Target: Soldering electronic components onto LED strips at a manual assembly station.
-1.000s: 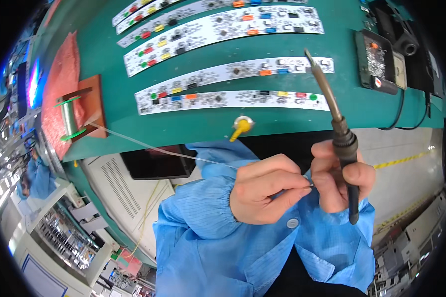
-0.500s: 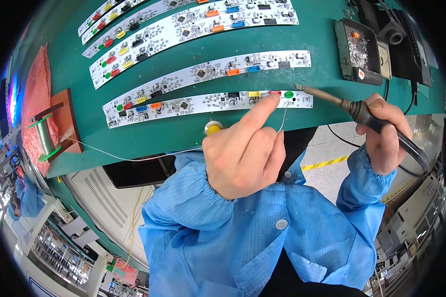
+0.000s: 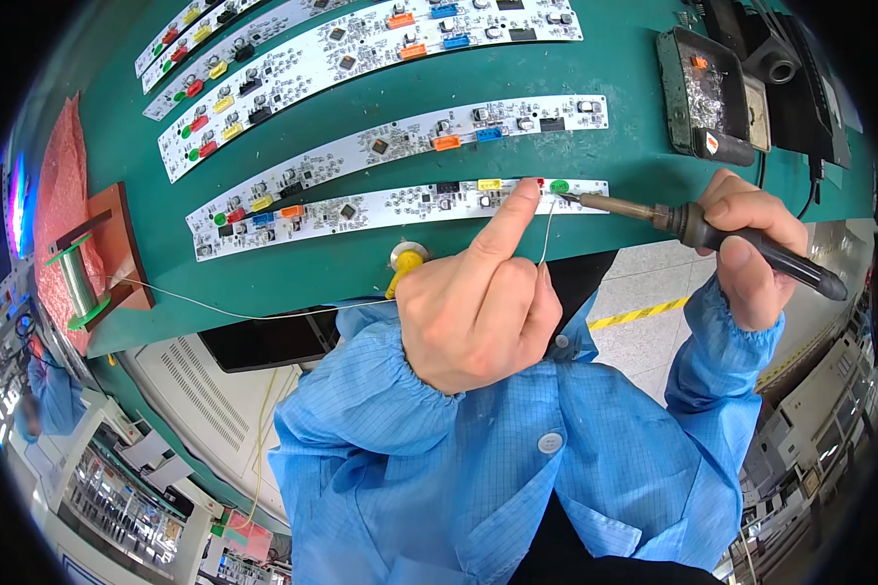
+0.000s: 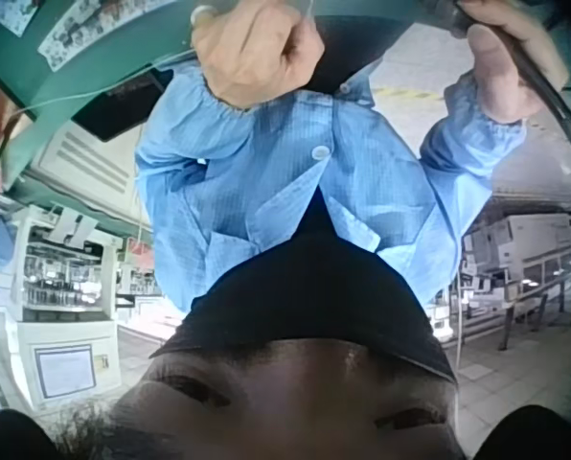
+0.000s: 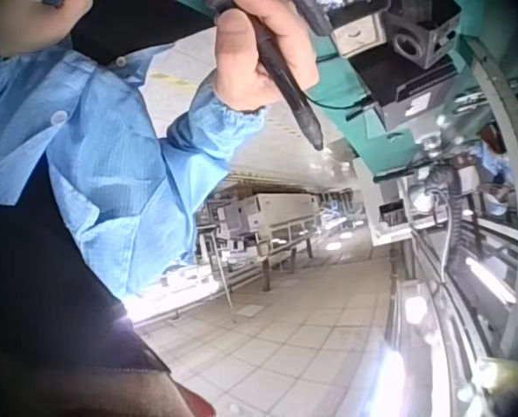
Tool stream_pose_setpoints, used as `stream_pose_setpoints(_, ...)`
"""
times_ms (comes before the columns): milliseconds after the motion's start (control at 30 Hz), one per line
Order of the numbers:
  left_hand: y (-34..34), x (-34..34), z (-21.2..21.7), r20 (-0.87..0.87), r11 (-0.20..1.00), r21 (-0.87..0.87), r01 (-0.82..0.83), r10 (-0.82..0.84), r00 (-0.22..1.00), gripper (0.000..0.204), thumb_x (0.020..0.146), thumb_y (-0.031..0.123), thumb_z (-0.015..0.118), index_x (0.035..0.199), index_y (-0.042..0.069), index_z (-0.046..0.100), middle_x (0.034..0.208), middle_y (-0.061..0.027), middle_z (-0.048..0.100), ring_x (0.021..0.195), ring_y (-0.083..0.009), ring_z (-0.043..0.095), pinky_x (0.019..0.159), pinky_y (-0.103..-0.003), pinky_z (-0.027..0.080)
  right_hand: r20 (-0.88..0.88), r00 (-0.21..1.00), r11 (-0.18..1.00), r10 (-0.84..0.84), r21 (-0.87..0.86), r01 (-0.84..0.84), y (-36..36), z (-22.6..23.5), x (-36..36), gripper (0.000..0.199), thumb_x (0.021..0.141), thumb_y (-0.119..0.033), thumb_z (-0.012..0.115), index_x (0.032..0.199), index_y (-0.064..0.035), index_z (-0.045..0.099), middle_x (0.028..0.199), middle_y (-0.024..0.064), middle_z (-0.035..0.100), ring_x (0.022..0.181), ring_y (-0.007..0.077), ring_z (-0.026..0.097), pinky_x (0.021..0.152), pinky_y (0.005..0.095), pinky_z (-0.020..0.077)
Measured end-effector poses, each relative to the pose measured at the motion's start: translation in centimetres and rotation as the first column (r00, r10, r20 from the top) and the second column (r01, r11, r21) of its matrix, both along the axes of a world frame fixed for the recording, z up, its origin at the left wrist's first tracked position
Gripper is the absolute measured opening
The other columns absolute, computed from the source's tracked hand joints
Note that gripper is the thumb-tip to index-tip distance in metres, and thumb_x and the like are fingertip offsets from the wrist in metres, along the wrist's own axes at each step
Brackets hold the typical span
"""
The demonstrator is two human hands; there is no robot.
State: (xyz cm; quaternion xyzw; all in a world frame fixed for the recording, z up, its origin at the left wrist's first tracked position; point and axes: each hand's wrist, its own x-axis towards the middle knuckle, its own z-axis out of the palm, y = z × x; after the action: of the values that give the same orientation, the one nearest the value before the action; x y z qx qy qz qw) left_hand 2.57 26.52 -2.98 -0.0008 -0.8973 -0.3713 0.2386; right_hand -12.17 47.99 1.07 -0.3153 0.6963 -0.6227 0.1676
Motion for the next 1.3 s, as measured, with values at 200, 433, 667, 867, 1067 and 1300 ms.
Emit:
stream_pose_setpoints(200,0.14,-0.07,-0.32,-0.041,1.000,-0.015,-0.010,0.009,0.999,0.015,0.066,-0.001,0.066,0.066,0.003,0.051,0.108,-0.0252,0.071,0.050,-0.0162,0.061,0.048,-0.024,0.047,0.000,0.999,0.999,0.046,0.016,-0.046,-0.20,-0.18,-0.21,0.025,0.078,-0.014,0.071,0.094,0.0056,0.069,0.081,0.0134,0.066,0.066,0.0187,0.059,0.058,0.0298,0.0445)
stream_pose_setpoints(433,0.13,-0.02,-0.37,-0.040,1.000,-0.027,-0.003,0.002,0.999,0.017,0.066,-0.002,0.068,0.066,0.003,0.052,0.109,-0.0247,0.071,0.047,-0.0152,0.060,0.047,-0.024,0.046,0.132,0.987,0.992,-0.097,0.093,0.085,-0.11,0.20,0.42,0.026,0.078,-0.016,0.071,0.093,0.0047,0.070,0.083,0.0132,0.068,0.067,0.0156,0.060,0.059,0.0275,0.0460)
stream_pose_setpoints(667,0.06,-0.07,-0.47,-0.054,0.999,-0.041,-0.004,0.002,0.999,0.018,0.068,-0.002,0.070,0.066,0.003,0.053,0.109,-0.0243,0.071,0.048,-0.0152,0.061,0.048,-0.024,0.046,0.238,0.965,0.988,-0.114,0.131,0.085,-0.15,0.53,0.28,0.026,0.077,-0.015,0.069,0.094,0.0047,0.070,0.084,0.0122,0.068,0.066,0.0142,0.061,0.057,0.0254,0.0462)
stream_pose_setpoints(867,0.07,-0.15,-0.61,-0.066,0.999,-0.034,-0.002,0.000,0.998,0.016,0.068,-0.003,0.070,0.067,0.003,0.055,0.110,-0.0241,0.071,0.050,-0.0158,0.061,0.048,-0.024,0.047,0.249,0.951,0.976,-0.181,0.161,0.144,-0.32,0.62,0.52,0.027,0.077,-0.015,0.068,0.094,0.0047,0.069,0.084,0.0124,0.068,0.064,0.0140,0.060,0.056,0.0257,0.0457)
stream_pose_setpoints(1067,0.16,-0.16,-0.62,-0.073,1.000,-0.025,-0.008,0.006,0.997,0.016,0.068,-0.003,0.071,0.068,0.003,0.056,0.110,-0.0241,0.071,0.049,-0.0154,0.061,0.048,-0.024,0.048,0.264,0.950,0.981,-0.166,0.146,0.131,-0.26,0.40,0.37,0.027,0.076,-0.016,0.068,0.094,0.0049,0.069,0.082,0.0125,0.068,0.064,0.0140,0.059,0.056,0.0255,0.0454)
stream_pose_setpoints(1300,0.25,-0.27,-0.85,-0.091,0.999,-0.037,-0.023,0.019,0.996,0.016,0.066,-0.004,0.072,0.068,0.002,0.057,0.110,-0.0235,0.071,0.048,-0.0152,0.061,0.048,-0.024,0.047,0.251,0.955,0.982,-0.157,0.138,0.126,-0.30,0.43,0.35,0.027,0.076,-0.016,0.068,0.093,0.0048,0.069,0.082,0.0120,0.067,0.064,0.0139,0.059,0.056,0.0254,0.0450)
